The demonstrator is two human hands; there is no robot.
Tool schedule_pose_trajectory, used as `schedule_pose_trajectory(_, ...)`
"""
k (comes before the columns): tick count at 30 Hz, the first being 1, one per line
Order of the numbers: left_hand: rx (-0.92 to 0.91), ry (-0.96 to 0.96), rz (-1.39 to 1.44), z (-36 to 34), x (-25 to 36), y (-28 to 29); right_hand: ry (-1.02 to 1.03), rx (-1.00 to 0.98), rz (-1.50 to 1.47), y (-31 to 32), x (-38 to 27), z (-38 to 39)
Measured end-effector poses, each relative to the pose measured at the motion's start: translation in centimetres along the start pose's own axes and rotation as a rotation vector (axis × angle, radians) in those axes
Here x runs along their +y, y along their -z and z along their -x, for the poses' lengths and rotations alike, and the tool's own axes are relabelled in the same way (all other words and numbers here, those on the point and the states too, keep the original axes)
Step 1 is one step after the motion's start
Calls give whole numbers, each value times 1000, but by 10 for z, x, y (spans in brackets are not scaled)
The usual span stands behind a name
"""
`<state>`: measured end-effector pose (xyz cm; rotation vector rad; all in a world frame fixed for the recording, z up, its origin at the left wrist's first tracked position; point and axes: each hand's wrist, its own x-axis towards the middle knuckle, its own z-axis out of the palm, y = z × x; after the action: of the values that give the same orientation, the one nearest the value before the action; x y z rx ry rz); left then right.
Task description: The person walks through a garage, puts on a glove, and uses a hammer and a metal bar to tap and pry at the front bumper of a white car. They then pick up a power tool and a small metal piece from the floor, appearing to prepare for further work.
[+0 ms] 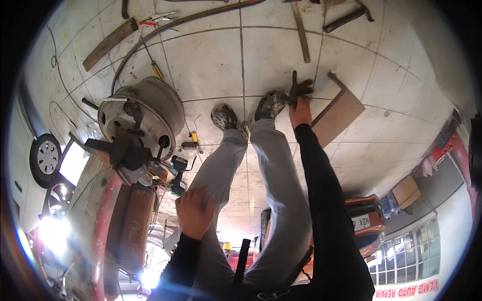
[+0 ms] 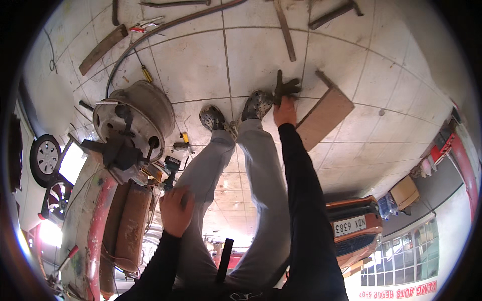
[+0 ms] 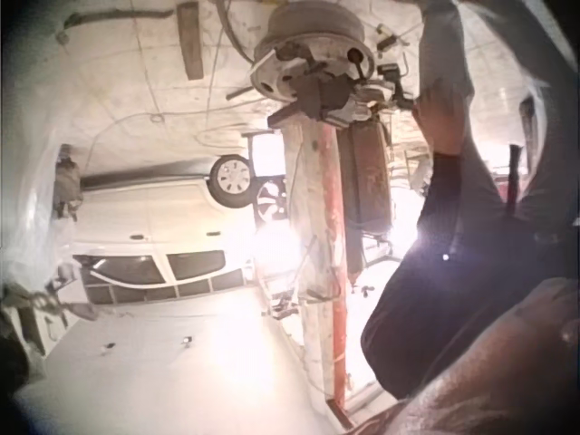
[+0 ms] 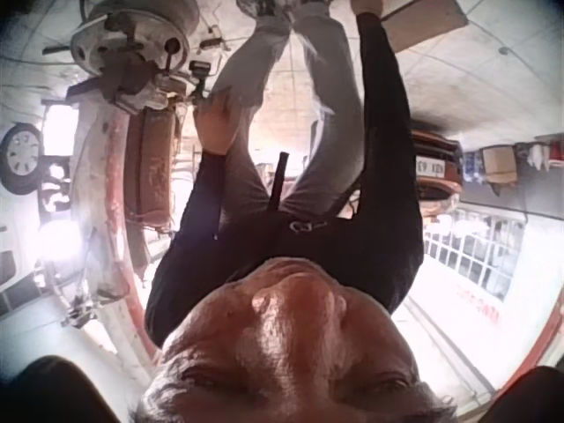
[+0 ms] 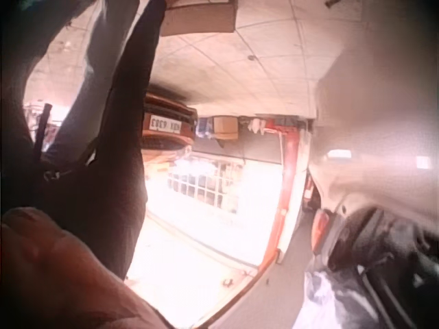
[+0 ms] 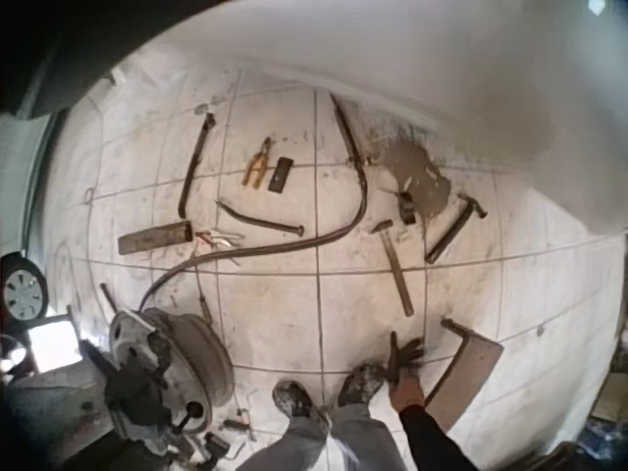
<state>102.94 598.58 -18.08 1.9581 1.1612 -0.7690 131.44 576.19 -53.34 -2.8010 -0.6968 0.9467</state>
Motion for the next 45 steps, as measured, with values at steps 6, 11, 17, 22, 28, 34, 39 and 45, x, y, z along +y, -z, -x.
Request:
schedule_pose_trajectory(6,136,-38,427,-27,56,16,126,-222,-615,131,-116,92)
schedule_pose_trajectory(11,-43,-21,292,-14,96,65,27,-354,-984,264,-230,180)
schedule_pose_trajectory(17,234,-37,336,63,65,116,567,-156,-505,346,-265,219)
schedule_pose_trajectory(22,367,-239,349,156,95,166,481,-388,387,368,-298,255)
schedule_pose_trajectory(28,229,-122,368,201,110,173,-463,-924,-841,439,-336,279)
schedule_pose_trajectory(34,183,-171,389,222,113,166,-418,-866,-1183,463,-308,301)
schedule_pose_trajectory(39,372,-333,455,241,143,167,21,-502,-1528,470,-361,329)
schedule_pose_trajectory(45,229,-493,334,238,162,162,158,-638,-1740,456,-341,306)
